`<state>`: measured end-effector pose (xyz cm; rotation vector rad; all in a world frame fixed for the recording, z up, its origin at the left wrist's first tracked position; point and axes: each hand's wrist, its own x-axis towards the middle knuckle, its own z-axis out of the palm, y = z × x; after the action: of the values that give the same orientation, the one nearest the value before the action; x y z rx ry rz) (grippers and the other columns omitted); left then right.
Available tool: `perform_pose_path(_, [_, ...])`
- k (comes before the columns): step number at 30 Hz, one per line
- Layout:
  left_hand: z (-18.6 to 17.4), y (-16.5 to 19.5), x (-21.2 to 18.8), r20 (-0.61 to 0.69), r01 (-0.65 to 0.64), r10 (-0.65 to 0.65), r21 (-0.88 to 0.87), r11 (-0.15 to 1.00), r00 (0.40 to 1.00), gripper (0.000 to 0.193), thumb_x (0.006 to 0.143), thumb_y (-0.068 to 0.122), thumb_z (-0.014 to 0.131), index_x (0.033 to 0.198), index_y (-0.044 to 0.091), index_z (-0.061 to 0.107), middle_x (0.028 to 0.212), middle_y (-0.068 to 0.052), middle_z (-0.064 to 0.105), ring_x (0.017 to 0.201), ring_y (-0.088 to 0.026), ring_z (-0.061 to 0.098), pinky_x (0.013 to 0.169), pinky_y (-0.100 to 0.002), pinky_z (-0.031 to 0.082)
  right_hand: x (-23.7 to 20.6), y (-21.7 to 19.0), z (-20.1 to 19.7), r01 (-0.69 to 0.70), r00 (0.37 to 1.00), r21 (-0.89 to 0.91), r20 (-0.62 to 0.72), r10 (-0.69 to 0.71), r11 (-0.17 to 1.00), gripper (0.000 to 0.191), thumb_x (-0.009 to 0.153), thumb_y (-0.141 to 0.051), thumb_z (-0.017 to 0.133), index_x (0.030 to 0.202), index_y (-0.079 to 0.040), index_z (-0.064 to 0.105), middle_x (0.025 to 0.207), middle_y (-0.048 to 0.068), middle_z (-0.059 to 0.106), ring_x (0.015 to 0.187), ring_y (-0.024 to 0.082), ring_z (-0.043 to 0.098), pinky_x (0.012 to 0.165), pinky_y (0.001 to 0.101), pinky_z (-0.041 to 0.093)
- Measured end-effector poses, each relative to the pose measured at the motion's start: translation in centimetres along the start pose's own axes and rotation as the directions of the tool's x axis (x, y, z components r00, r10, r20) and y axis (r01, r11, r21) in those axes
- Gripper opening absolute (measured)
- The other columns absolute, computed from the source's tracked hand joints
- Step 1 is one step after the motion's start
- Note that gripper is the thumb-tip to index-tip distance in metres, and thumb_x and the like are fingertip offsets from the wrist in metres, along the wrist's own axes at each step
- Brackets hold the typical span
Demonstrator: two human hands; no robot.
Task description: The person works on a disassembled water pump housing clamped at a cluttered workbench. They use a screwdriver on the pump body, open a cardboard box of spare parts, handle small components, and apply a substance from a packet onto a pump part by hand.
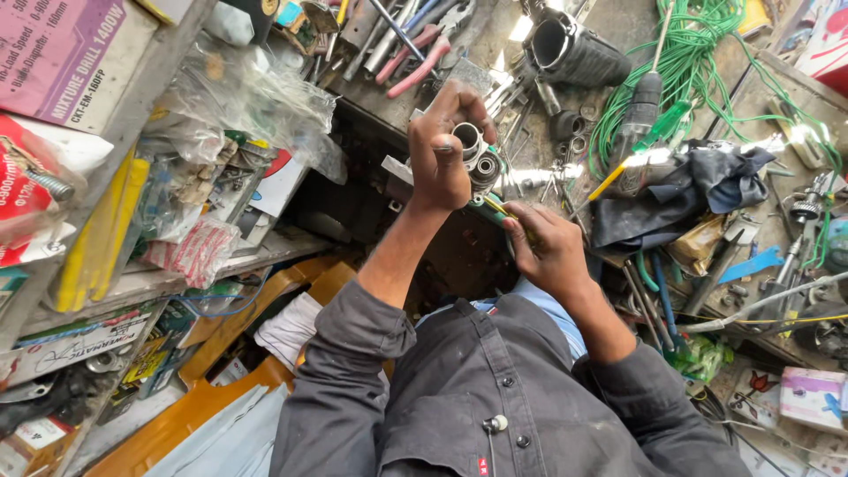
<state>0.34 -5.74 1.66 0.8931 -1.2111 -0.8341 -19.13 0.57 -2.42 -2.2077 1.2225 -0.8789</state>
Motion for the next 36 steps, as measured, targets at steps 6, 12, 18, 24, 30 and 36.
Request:
perform_pose_path(6, [-0.1, -0.3, 0.0, 0.013, -0.005, 0.005, -0.040, 0.999, 1.000, 0.101, 0.086, 0.094, 0.029, 0.095, -0.003, 0.053, 0.073, -0.008, 0.062, 0.068, -0.012, 0.062, 0.060, -0.026, 0.047, -0.2, 0.3, 0.2, -0.062, 0.991, -0.022, -0.123, 0.059, 0.998, 0.018, 0.100, -0.009, 0.071, 0.116, -0.001, 0.071, 0.095, 0.017, 0.070, 0.080, 0.033, 0.070, 0.071, 0.0391, 0.053])
perform_pose_path(12, [0.0, -0.5, 0.0, 0.000, -0.024, 0.024, -0.007, 1.000, 1.000, 0.101, 0.085, 0.095, 0.026, 0.094, -0.002, 0.052, 0.074, -0.004, 0.059, 0.070, -0.012, 0.065, 0.062, -0.026, 0.050, -0.2, 0.3, -0.3, -0.094, 0.992, 0.014, -0.083, 0.094, 0.996, 0.016, 0.100, -0.010, 0.069, 0.114, -0.003, 0.071, 0.087, 0.015, 0.067, 0.073, 0.031, 0.068, 0.066, 0.0382, 0.052])
perform_pose_path(18, [0.0, -0.7, -0.1, -0.007, -0.006, 0.005, -0.033, 0.999, 1.000, 0.104, 0.081, 0.098, 0.026, 0.095, -0.002, 0.052, 0.082, -0.005, 0.057, 0.073, -0.013, 0.067, 0.062, -0.027, 0.055, 0.1, -0.2, -0.3, -0.017, 1.000, -0.002, -0.012, 0.017, 1.000, 0.017, 0.099, -0.012, 0.070, 0.114, -0.004, 0.071, 0.088, 0.015, 0.068, 0.077, 0.033, 0.069, 0.068, 0.0391, 0.054])
perform_pose_path(24, [0.0, -0.5, -0.1, 0.002, 0.008, -0.008, -0.013, 1.000, 1.000, 0.104, 0.080, 0.098, 0.024, 0.095, -0.001, 0.052, 0.076, -0.005, 0.061, 0.071, -0.011, 0.066, 0.062, -0.025, 0.053, 0.3, 0.2, -0.8, -0.074, 0.991, 0.043, -0.106, 0.078, 0.996, 0.016, 0.101, -0.012, 0.069, 0.115, -0.004, 0.071, 0.095, 0.015, 0.071, 0.078, 0.029, 0.071, 0.068, 0.0367, 0.054])
perform_pose_path(30, [0.0, -0.5, -0.1, -0.001, 0.009, -0.009, -0.008, 1.000, 1.000, 0.103, 0.080, 0.098, 0.024, 0.094, 0.000, 0.052, 0.073, -0.005, 0.063, 0.070, -0.010, 0.066, 0.063, -0.025, 0.052, 0.3, 0.3, -0.4, -0.073, 0.993, -0.019, -0.096, 0.071, 0.997, 0.017, 0.099, -0.010, 0.069, 0.114, -0.003, 0.073, 0.092, 0.015, 0.070, 0.076, 0.031, 0.070, 0.067, 0.0370, 0.054])
perform_pose_path(36, [0.1, -0.5, 0.0, -0.005, -0.004, 0.004, -0.078, 0.997, 1.000, 0.102, 0.081, 0.096, 0.031, 0.096, -0.002, 0.051, 0.078, -0.008, 0.058, 0.072, -0.012, 0.062, 0.063, -0.027, 0.051, 0.5, 0.3, -0.2, 0.030, 0.999, 0.038, -0.012, -0.030, 0.999, 0.018, 0.096, -0.010, 0.070, 0.112, -0.001, 0.072, 0.091, 0.016, 0.070, 0.078, 0.032, 0.070, 0.069, 0.0383, 0.055])
